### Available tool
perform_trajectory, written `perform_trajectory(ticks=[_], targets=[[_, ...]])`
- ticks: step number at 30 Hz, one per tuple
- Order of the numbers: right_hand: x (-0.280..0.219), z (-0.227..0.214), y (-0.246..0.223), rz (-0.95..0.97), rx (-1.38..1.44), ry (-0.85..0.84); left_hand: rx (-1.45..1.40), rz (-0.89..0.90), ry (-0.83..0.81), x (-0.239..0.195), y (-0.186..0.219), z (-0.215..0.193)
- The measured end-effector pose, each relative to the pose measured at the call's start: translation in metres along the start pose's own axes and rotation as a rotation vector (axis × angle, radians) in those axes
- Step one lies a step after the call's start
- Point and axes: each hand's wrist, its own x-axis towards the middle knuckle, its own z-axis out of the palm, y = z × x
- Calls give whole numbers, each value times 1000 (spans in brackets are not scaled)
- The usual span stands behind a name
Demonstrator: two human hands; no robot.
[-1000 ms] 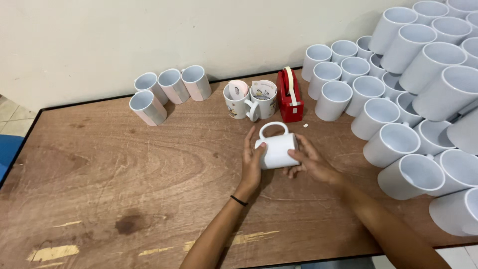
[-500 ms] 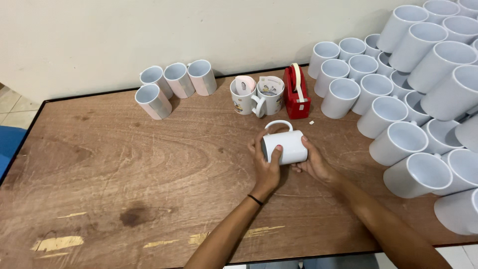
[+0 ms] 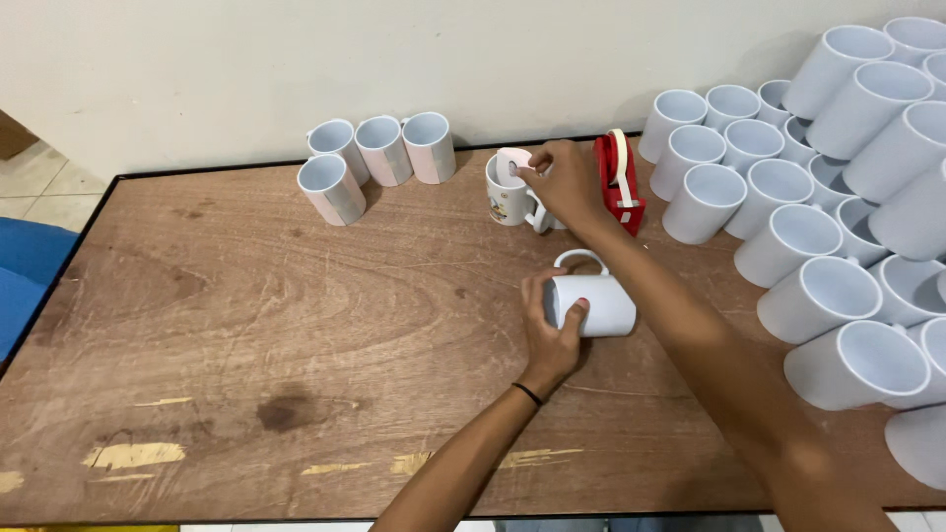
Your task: The person picks up a white mug and applies a strip of white tape to its exterior surface. They smooth the tape down with their fingers and rotate the mug to ensure it is properly aligned. The person repeats this process with a second mug, applying tape and smoothing it out before placing the finished mugs aside.
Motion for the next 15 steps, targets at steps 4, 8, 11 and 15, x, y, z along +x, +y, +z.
perform_trajectory(ticks=[4, 8, 11, 15], targets=[[20, 25, 2, 31, -207, -92, 13, -30, -21, 0, -5, 2], [29, 30, -5, 157, -289, -145, 12, -61, -28, 2, -4, -1], [42, 38, 8, 166, -330, -170, 0, -65, -37, 2, -1, 0], [46, 20, -6, 161, -361, -175, 3, -57, -41, 2, 1, -1]])
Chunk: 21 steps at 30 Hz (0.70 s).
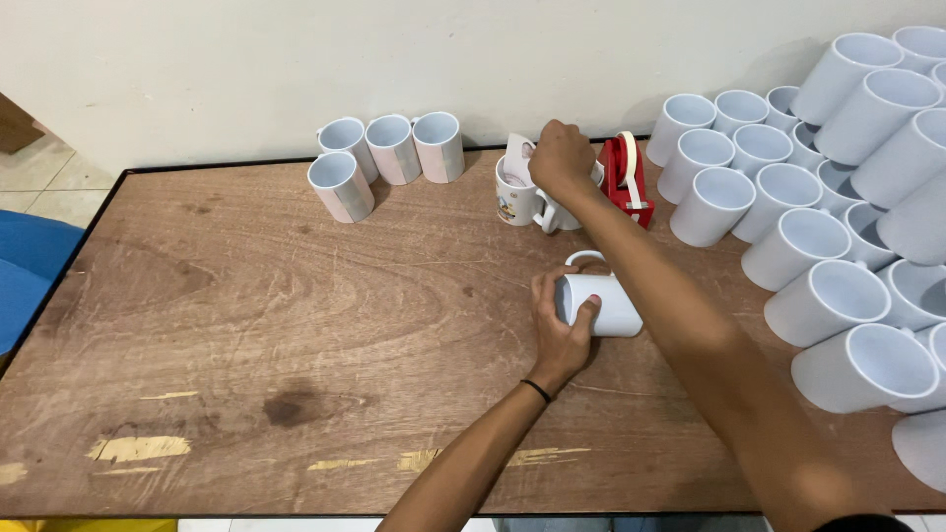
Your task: The person picks up a white mug and applies a strip of white tape to its exterior surface. They smooth the tape down with their fingers and rotate the mug to ensure it is properly aligned. The person repeats this process with a second mug, applying tape and smoothing it out before placing the finished mugs aside.
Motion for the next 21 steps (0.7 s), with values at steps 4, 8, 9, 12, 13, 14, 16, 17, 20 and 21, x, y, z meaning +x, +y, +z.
perform_trajectory(ticks=[4, 8, 9, 12, 13, 14, 16, 17, 20, 21], targets=[[-4, -11, 11, 6, 69, -31, 9, 4, -5, 0, -4, 0], [-42, -48, 24, -288, 289, 357, 26, 44, -5, -1, -7, 0], [-64, -70, 19, -442, 367, 509, 43, 52, -3, -1, -6, 1], [-120, -90, 48, -596, 188, 538, 59, 53, 4, 0, 0, 1], [-142, -93, 58, -594, 190, 539, 62, 52, 3, -1, 1, 3], [-163, -95, 69, -578, -7, 542, 42, 43, 4, -1, 3, 4], [-198, -90, 91, -556, -203, 541, 25, 30, 3, -2, 4, 7], [-213, -83, 103, -533, -220, 484, 48, 50, 1, -3, 3, 9], [-235, -56, 128, -479, -92, 381, 73, 77, -16, 0, 5, 22], [-240, -45, 134, -445, 58, 328, 81, 80, -29, 0, 5, 26]])
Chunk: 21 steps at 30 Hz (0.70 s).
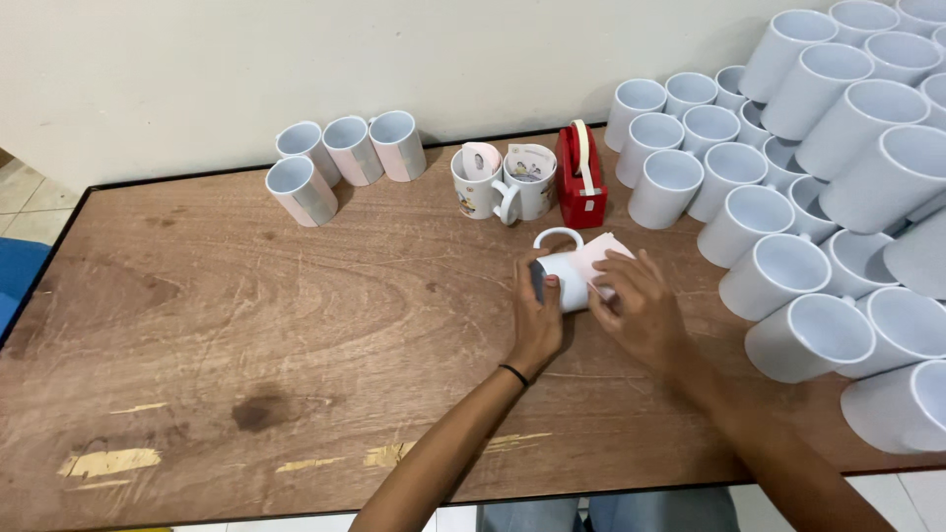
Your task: The person picks up a white mug and applies a strip of white tape to its exterior surface. They smooth the tape down with their fingers and rotate the mug to ensure it is properly aligned. The person repeats this process with a second mug, applying tape and smoothing it out before placing the finished mugs aside.
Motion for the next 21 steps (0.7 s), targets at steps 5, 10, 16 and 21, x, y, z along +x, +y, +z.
perform_trajectory(ticks=[5, 10, 16, 21], targets=[[14, -14, -4, -114, 152, -107, -15, -16, 6, 6, -14, 7], [27, -16, 0, -151, 268, -190, -49, -30, -17, 10, -21, 8], [24, -24, 7, -17, 413, -141, -95, -106, -2, 8, -45, 3], [10, -19, 24, 215, 807, -264, -400, -219, -18, 4, -53, 0]])
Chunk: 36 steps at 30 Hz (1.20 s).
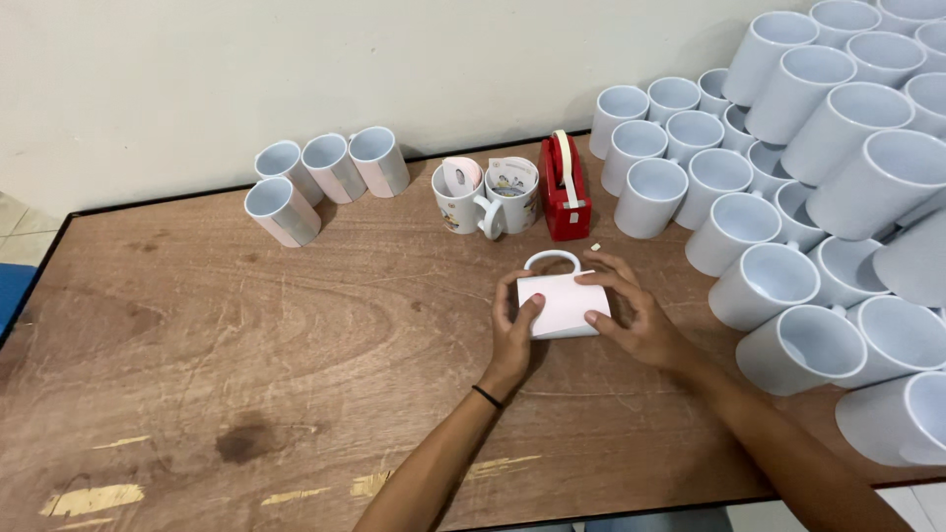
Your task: The person picks up a white mug and applies a strip of white tape to its exterior surface. They smooth the tape down with their fingers and rotate the mug to ensure it is properly aligned. The person repeats this process with a second mug, applying tape and smoothing it out before placing the finished mugs aside.
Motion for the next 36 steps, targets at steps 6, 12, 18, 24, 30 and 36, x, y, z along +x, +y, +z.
perform_trajectory(ticks=[6, 12, 18, 24, 30, 36], targets=[[-4, 6, 20, 182, 347, 5, -224, -104, -10, -10, 16, 12], [-11, 3, 18, 330, 406, -60, -215, -90, -82, -5, 8, 1], [-14, 0, 30, 126, 421, -76, -5, 29, -299, -6, 28, -10], [-4, -3, -14, -176, 75, -137, 156, 257, -379, -7, 10, -21], [-10, -2, -27, -296, -53, -108, 146, 500, -342, -11, 18, -13], [-10, 1, -28, -369, 6, -64, 188, 505, -369, -13, 31, -15]])
